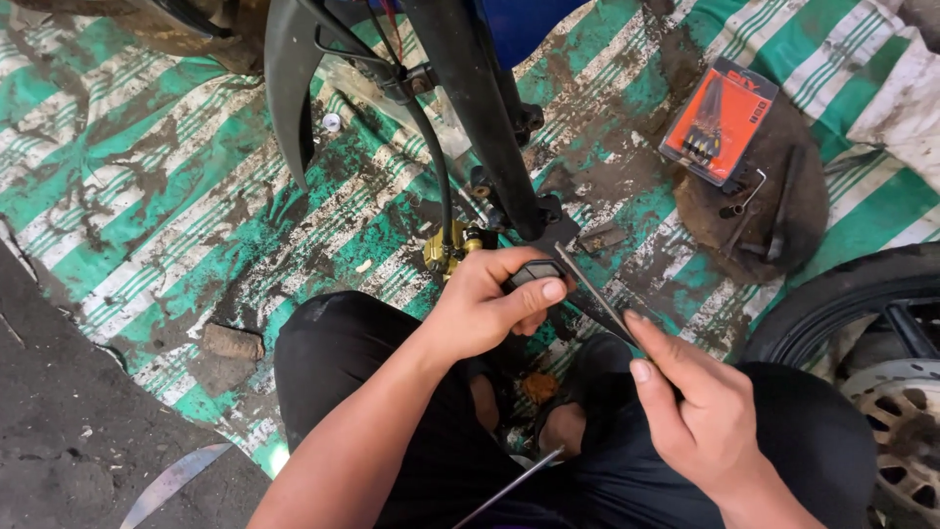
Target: Removing brake pads from a motorcycle caliper and using a file to clean the friction surface.
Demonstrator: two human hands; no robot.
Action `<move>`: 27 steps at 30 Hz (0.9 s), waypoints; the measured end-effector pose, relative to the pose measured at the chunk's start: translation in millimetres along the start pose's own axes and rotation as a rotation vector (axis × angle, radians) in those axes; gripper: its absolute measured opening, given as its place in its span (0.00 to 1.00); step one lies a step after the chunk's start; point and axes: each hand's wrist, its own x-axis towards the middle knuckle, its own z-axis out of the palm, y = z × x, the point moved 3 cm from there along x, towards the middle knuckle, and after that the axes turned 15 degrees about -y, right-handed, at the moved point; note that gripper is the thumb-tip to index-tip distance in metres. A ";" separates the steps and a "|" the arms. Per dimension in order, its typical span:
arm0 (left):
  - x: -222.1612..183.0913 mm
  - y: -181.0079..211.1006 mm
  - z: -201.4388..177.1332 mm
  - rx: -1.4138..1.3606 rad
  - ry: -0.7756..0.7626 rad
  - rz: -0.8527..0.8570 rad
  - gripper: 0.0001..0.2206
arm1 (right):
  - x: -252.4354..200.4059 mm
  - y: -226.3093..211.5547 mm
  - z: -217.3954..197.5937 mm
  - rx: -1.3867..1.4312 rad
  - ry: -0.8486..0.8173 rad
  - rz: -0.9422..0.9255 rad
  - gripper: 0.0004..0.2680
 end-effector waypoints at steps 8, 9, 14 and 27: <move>-1.7 4.7 1.8 -0.022 -0.002 0.016 0.07 | 3.8 -7.4 1.3 -0.028 -0.024 -0.030 0.16; -2.1 5.1 1.3 0.005 0.017 0.007 0.07 | 3.9 -8.4 1.3 -0.028 -0.028 -0.033 0.16; -3.2 3.5 -1.0 -0.057 0.007 0.072 0.07 | 1.2 -7.2 2.5 -0.048 -0.018 -0.039 0.16; -2.0 -3.7 11.8 0.023 -0.002 0.022 0.07 | 15.5 -16.7 5.9 -0.080 0.005 -0.079 0.16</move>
